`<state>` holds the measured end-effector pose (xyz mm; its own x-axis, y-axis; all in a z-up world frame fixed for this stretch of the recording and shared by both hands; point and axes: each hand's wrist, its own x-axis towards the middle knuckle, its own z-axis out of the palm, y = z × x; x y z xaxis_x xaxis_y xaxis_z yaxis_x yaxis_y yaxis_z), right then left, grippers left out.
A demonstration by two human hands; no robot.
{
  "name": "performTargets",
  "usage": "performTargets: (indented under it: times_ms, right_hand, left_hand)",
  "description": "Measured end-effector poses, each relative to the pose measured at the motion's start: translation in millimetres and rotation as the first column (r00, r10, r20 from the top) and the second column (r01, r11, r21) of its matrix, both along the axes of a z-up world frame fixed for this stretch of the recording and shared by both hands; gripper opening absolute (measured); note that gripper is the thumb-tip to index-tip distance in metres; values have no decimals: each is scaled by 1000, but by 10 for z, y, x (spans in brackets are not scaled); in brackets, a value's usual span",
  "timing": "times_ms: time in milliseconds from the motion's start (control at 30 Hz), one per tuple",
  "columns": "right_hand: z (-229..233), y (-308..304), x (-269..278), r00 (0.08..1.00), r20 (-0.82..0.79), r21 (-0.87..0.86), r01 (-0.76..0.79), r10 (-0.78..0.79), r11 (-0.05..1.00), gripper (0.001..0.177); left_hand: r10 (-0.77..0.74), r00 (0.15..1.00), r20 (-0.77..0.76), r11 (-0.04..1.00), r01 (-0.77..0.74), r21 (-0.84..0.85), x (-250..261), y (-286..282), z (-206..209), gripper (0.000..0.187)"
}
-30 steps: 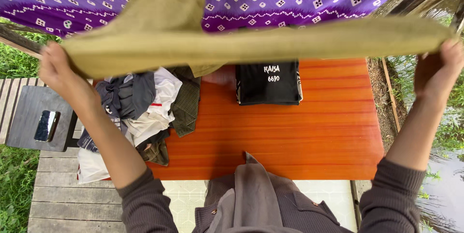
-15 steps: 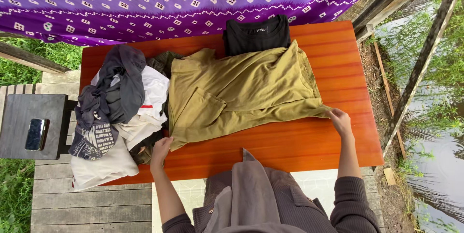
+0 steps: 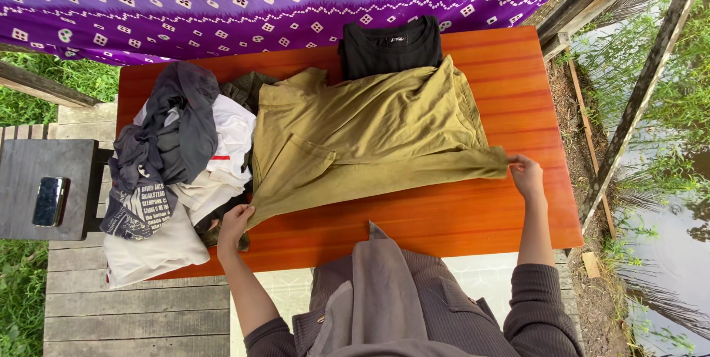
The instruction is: The person picks up a shirt from a pile of clothes on a table, spreads it out flat, folds the sleeves and sides inward, and سپس completes the fold by bringing the bottom to the top before placing it on a stack.
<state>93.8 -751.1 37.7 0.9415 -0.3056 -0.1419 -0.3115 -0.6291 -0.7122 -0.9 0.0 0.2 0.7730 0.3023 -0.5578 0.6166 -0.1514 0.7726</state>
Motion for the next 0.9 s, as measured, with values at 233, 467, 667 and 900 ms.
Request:
performTargets:
  times_ms: [233, 467, 667, 900]
  right_hand:
    - [-138, 172, 23, 985, -140, 90, 110, -97, 990, 38]
    - [-201, 306, 183, 906, -339, -194, 196, -253, 961, 67]
    - [-189, 345, 233, 975, -74, 180, 221, -211, 959, 36]
    - [-95, 198, 270, 956, 126, 816, 51, -264, 575, 11]
  left_hand:
    - [-116, 979, -168, 974, 145, 174, 117, -147, -100, 51]
    - [-112, 974, -196, 964, 154, 215, 242, -220, -168, 52]
    - [-7, 966, -257, 1000, 11, 17, 284, -259, -175, 65]
    - [62, 998, 4, 995, -61, -82, 318, -285, -200, 66]
